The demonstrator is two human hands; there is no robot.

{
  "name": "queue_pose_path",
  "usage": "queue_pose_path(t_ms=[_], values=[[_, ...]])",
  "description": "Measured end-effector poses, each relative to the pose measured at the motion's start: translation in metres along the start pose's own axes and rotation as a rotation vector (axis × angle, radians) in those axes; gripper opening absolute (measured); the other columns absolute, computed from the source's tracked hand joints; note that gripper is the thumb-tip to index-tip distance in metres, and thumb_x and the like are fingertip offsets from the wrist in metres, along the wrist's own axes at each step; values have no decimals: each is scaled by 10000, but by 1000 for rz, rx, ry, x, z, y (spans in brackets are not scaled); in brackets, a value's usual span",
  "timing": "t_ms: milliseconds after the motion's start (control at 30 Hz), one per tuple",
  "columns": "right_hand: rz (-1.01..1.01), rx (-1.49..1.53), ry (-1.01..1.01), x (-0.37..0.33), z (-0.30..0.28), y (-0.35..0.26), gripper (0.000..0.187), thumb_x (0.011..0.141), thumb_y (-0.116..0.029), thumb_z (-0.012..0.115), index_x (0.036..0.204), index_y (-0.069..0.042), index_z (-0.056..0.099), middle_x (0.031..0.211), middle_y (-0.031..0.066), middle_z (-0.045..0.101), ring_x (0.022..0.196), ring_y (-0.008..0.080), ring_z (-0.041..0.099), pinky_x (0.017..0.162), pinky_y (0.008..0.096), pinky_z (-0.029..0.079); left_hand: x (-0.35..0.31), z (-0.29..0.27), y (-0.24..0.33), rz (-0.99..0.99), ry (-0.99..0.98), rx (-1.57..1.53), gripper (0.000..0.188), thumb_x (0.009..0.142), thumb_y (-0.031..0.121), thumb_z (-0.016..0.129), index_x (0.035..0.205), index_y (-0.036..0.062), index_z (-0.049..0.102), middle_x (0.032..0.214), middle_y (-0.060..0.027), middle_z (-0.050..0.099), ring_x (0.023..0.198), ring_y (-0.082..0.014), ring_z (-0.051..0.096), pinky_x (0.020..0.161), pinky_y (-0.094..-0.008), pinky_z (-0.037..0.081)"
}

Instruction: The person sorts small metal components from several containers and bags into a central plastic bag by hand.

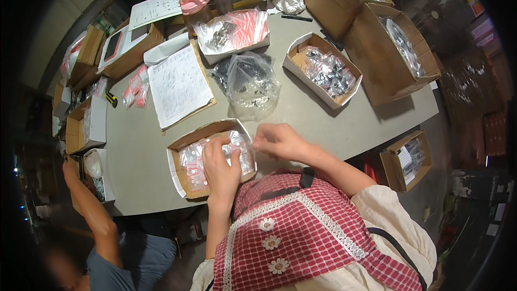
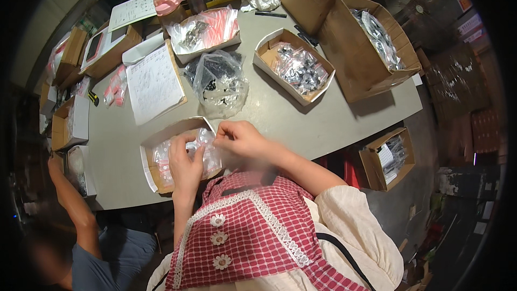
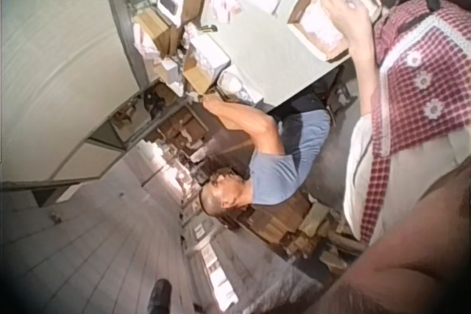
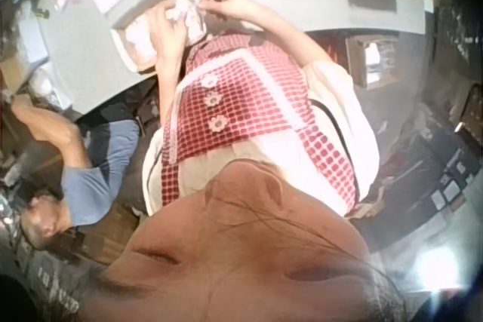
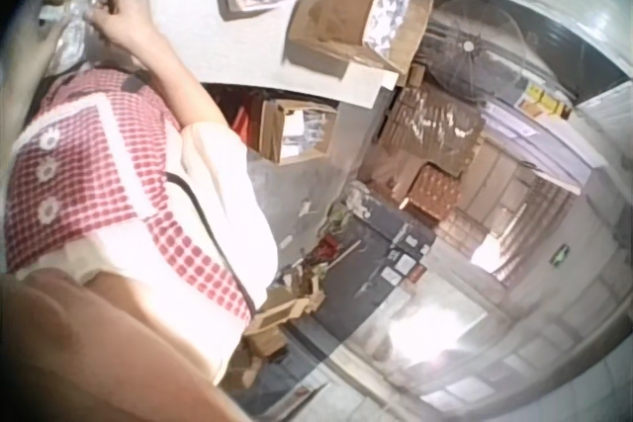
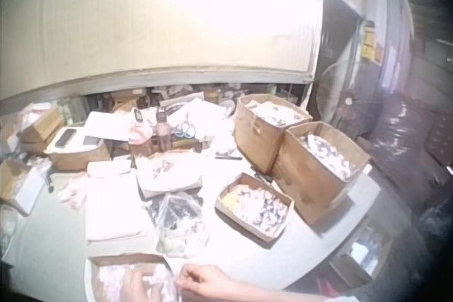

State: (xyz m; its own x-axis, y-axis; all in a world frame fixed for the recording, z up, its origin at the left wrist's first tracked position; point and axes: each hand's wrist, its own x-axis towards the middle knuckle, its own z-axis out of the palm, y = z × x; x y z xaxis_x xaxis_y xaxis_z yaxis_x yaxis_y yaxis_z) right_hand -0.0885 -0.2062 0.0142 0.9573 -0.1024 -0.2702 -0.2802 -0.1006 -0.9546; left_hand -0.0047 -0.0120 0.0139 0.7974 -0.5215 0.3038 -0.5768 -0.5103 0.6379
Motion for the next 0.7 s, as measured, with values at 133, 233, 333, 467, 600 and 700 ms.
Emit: queue_pose_path(t_ms=[133,233,333,467,600,700], values=[[-202,-51,-17,-6,10,1,277,897,-268,744,828,-24,632,678,9,568,678,90,506,607,284,411,3,-15,18,-203,-311,-257,219,897,202,740,953,-2,682,853,-125,709,768,-208,688,665,-329,521],[-192,-20,-116,-9,9,-3,271,881,-258,759,822,-25,635,675,-10,551,671,85,482,595,279,395,5,-18,23,-326,-516,-501,248,949,220,704,882,-18,689,753,-79,701,707,-117,646,641,-280,494],[-34,247,-263,-15,3,-8,222,903,-215,734,794,-44,643,683,-41,559,627,46,485,554,235,366,-2,-13,8,-358,-564,-635,217,976,192,671,895,-8,689,766,-38,693,715,-86,624,635,-252,483],[151,427,-325,-17,-4,-18,195,937,-196,689,809,-51,662,703,-27,611,579,45,544,524,199,383,-5,-11,11,-408,-542,-813,205,1001,156,633,870,4,673,785,1,682,708,-69,603,619,-242,469],[66,321,-220,-11,-2,-5,142,883,-156,670,803,-39,664,690,30,648,572,127,611,513,256,436,-9,-6,27,-516,-445,-842,158,954,123,666,854,3,645,775,-21,682,690,-86,612,601,-259,468],[-435,-451,231,-7,9,-2,132,827,-142,660,770,-26,628,675,100,633,576,230,620,529,339,464,-12,0,33,-168,-285,-327,179,892,157,725,891,1,635,736,-59,655,640,-150,591,636,-296,481]])
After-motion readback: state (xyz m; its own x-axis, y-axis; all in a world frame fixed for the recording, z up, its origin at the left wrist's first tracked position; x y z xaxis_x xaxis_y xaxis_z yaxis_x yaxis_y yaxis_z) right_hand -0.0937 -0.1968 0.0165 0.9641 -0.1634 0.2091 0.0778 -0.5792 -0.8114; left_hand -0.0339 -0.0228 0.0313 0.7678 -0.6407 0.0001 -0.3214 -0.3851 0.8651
